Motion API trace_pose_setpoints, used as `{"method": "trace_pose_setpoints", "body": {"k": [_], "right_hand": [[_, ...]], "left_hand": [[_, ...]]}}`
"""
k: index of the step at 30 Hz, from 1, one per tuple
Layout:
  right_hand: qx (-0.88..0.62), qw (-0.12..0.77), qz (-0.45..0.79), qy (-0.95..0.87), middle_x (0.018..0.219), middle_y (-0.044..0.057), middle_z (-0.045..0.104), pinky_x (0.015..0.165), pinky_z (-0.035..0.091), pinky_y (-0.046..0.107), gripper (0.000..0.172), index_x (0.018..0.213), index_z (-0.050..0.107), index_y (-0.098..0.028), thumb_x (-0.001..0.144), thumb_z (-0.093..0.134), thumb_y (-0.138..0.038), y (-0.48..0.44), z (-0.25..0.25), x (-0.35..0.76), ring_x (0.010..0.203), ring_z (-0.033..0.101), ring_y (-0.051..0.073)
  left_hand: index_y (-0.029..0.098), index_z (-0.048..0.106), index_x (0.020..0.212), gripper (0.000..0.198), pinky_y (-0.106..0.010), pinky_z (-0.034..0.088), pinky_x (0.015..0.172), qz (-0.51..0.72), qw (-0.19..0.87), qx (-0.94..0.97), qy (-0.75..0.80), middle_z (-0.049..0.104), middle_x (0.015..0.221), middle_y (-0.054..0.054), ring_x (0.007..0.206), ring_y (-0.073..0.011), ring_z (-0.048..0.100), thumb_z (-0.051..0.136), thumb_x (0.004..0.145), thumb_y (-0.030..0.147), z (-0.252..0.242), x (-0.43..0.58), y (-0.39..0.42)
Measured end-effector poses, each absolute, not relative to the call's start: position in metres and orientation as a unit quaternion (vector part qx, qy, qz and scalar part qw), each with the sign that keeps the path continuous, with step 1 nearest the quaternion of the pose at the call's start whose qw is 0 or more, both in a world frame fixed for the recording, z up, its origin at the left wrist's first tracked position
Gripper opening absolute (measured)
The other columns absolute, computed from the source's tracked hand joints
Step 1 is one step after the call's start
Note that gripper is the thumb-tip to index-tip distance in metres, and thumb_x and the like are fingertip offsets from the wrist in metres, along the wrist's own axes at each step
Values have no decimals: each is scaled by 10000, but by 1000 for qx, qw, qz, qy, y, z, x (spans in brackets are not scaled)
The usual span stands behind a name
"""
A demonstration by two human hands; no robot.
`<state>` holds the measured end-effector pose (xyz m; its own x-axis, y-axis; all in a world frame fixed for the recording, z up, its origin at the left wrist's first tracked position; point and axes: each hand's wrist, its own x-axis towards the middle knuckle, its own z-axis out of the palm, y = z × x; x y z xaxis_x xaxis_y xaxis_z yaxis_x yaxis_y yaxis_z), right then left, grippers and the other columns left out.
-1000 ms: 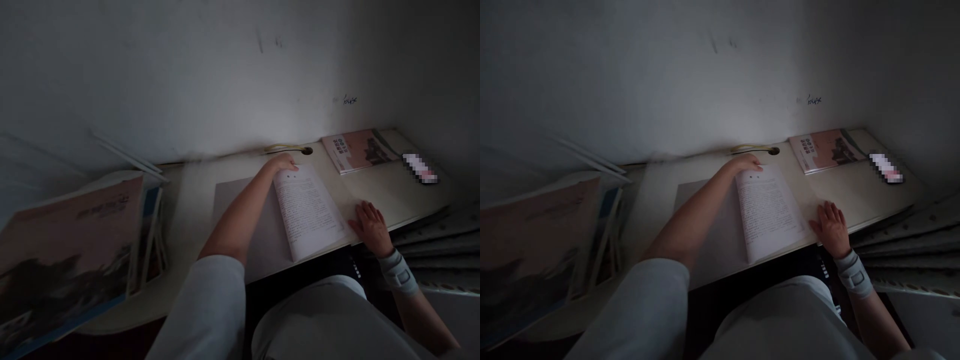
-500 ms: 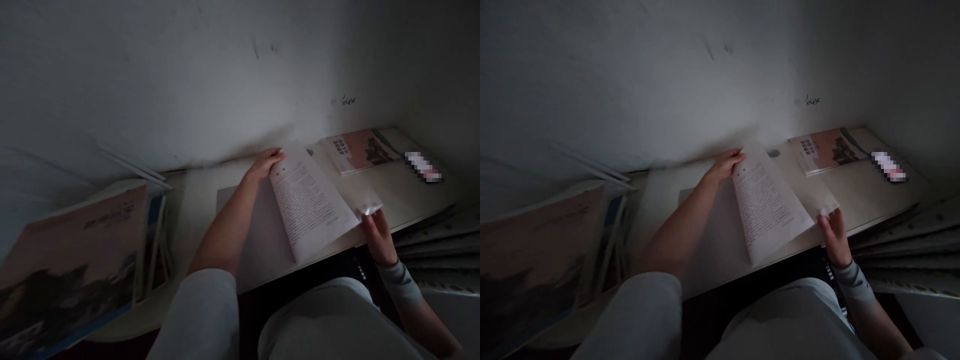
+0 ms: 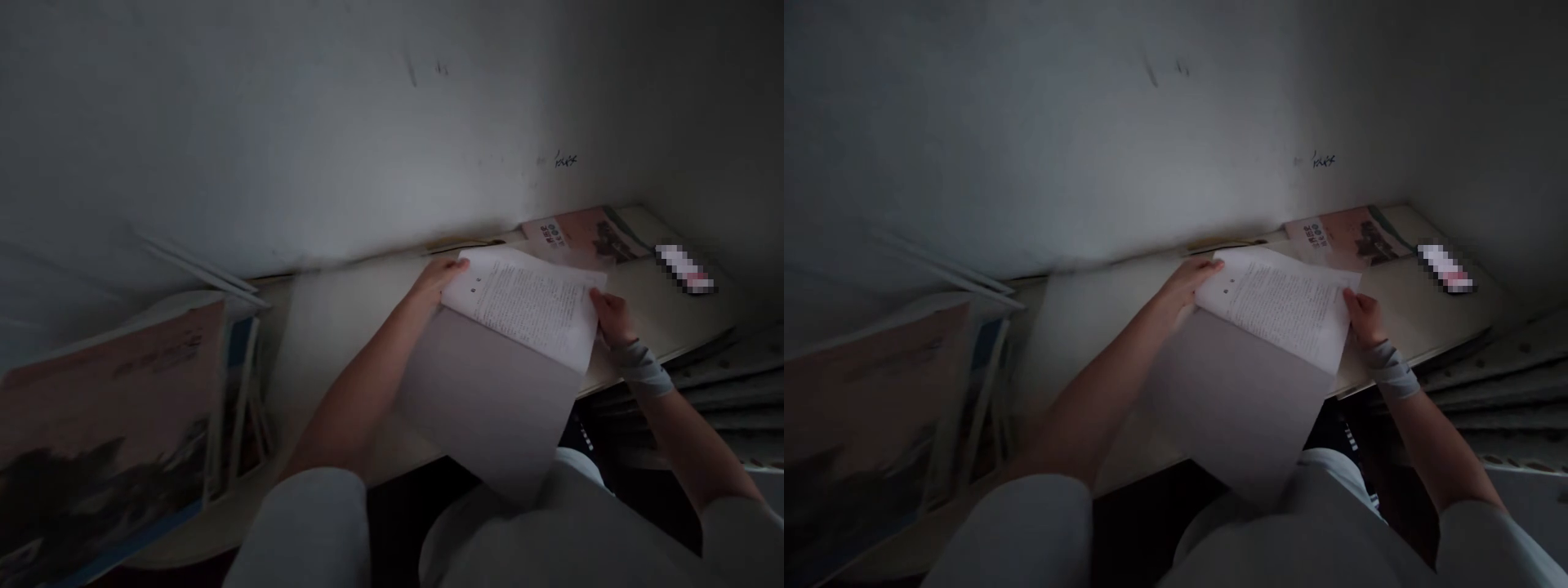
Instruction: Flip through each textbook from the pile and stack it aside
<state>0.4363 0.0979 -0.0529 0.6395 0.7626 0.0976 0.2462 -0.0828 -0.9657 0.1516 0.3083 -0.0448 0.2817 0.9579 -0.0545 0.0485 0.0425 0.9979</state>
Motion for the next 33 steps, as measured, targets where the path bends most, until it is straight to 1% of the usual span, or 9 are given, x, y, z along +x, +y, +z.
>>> {"method": "trace_pose_setpoints", "body": {"k": [4, 8, 11, 15, 18, 21, 25, 29, 33], "right_hand": [[-655, 551, 330, -397, 512, -27, 497, 406, 336, 233, 470, 609, 531, -188, 647, 629, -646, 107, -47, 438, 477, 438, 107], [-620, 557, 394, -387, 735, 37, 656, 544, 469, 289, 464, 813, 638, -161, 561, 745, -536, 105, -54, 426, 623, 575, 170], [-651, 567, 333, -379, 678, 35, 629, 501, 428, 276, 458, 756, 628, -149, 595, 701, -571, 112, -59, 424, 577, 537, 153], [-679, 567, 246, -397, 484, -28, 449, 400, 272, 239, 482, 570, 520, -173, 648, 613, -639, 129, -52, 432, 458, 370, 90], [-675, 566, 222, -417, 487, -33, 438, 419, 285, 244, 473, 547, 505, -184, 656, 617, -631, 138, -40, 438, 478, 371, 93], [-636, 577, 260, -441, 670, 8, 605, 532, 412, 267, 418, 705, 621, -188, 654, 646, -602, 142, -32, 442, 615, 511, 139], [-569, 575, 367, -460, 929, 50, 683, 699, 480, 333, 454, 952, 662, -198, 623, 734, -503, 141, -42, 444, 785, 602, 189], [-624, 564, 322, -435, 754, 27, 660, 599, 445, 309, 373, 810, 667, -165, 638, 725, -492, 142, -52, 446, 668, 573, 172], [-672, 545, 191, -464, 513, -29, 474, 528, 363, 275, 371, 543, 543, -185, 716, 640, -498, 150, -47, 445, 567, 472, 136]], "left_hand": [[169, 546, 592, 338, -229, 284, 452, 430, 544, 548, 468, 486, 519, 24, 461, -101, 439, 712, 616, 462, -49, 140, 293], [151, 600, 674, 324, -219, 315, 466, 432, 573, 556, 419, 549, 587, 6, 510, -108, 479, 743, 561, 419, -50, 124, 279], [145, 590, 620, 314, -222, 304, 463, 431, 553, 561, 440, 522, 544, 9, 502, -109, 470, 748, 567, 410, -46, 122, 273], [165, 468, 464, 414, -223, 216, 431, 463, 469, 556, 507, 371, 443, 48, 434, -73, 377, 723, 615, 454, -38, 126, 268], [151, 533, 529, 422, -229, 280, 444, 449, 530, 523, 494, 472, 491, 13, 466, -99, 455, 703, 625, 526, -29, 123, 266], [127, 619, 664, 404, -253, 394, 512, 392, 632, 518, 423, 609, 635, -49, 572, -150, 559, 755, 558, 492, -21, 115, 265], [135, 634, 683, 362, -257, 416, 537, 426, 603, 540, 405, 634, 665, -40, 593, -152, 563, 792, 503, 406, -19, 114, 262], [157, 585, 626, 351, -241, 353, 482, 485, 529, 540, 440, 564, 584, 3, 532, -119, 497, 759, 561, 455, -21, 125, 258], [187, 427, 511, 455, -223, 285, 439, 521, 457, 543, 473, 402, 483, 46, 488, -91, 427, 701, 636, 529, -21, 126, 258]]}}
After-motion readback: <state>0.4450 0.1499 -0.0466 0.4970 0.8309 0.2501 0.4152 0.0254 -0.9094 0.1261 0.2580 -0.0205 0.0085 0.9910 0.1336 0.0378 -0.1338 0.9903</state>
